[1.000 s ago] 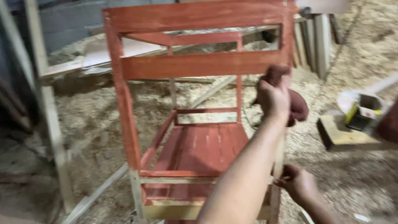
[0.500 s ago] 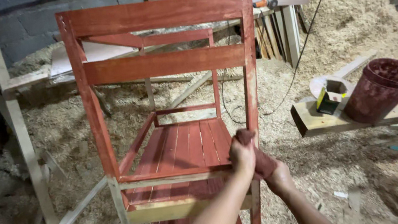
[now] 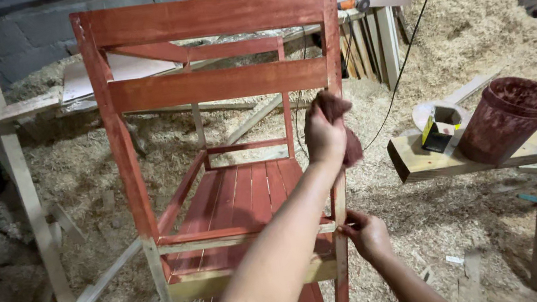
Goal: The person wipes a red stain onto a slatted wooden rack with a cloth, working over its top, sides and rails. They dip the cloth into a bucket of stain, wring it out, and continue wiping the remaining unpainted frame surfaces.
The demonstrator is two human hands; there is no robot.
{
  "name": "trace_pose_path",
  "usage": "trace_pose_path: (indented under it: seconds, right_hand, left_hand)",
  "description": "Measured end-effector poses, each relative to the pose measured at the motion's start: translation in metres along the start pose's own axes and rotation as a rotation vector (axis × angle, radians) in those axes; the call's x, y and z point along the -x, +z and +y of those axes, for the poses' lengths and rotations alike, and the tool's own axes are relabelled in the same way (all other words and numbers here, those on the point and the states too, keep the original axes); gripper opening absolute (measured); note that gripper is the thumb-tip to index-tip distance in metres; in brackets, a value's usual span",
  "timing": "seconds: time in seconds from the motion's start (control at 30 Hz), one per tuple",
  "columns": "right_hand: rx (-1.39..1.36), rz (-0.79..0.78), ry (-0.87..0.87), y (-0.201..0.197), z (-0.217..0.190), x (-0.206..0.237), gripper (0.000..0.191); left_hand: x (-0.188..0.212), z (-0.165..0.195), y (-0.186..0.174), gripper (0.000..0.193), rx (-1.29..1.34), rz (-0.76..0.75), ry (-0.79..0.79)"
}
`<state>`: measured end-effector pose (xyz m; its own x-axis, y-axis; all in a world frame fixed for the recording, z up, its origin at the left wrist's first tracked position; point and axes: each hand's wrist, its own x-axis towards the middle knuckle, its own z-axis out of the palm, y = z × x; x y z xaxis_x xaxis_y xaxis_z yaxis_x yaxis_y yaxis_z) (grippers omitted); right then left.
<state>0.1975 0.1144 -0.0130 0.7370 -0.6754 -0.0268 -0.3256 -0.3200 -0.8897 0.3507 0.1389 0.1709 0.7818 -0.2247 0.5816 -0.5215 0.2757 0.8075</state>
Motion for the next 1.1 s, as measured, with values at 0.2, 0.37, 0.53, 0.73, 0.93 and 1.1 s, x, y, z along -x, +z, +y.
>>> trace_pose_path:
  seconds: [0.2,0.37,0.53,0.73,0.93,1.1]
  right_hand:
    - [0.058,-0.078,0.099,-0.013,0.002,-0.006,0.036]
    - [0.461,-0.202,0.105,-0.038,-0.045,-0.003,0.029]
    - [0.391,0.127,0.112,-0.073,-0.113,-0.016,0.032]
    - [-0.045,0.071,-0.214,-0.073,-0.13,-0.065,0.039]
    - [-0.259,0.019,-0.245,-0.067,-0.106,-0.096,0.037]
    - [-0.376,-0.065,-0.089,-0.076,-0.112,-0.092,0.039]
  left_hand:
    - [0.072,-0.027,-0.019,0.018,0.155,-0.125,-0.242]
    - [0.137,-0.062,-0.034,0.014,-0.074,-0.052,-0.293]
    - [0.143,-0.114,-0.016,0.015,0.168,-0.01,-0.256]
    - [0.136,-0.146,0.008,0.023,1.151,0.243,-0.527]
    - [0.145,-0.094,-0.015,0.028,-0.039,0.109,-0.338]
    - [0.104,-0.041,-0.023,0.013,0.284,0.046,-0.514]
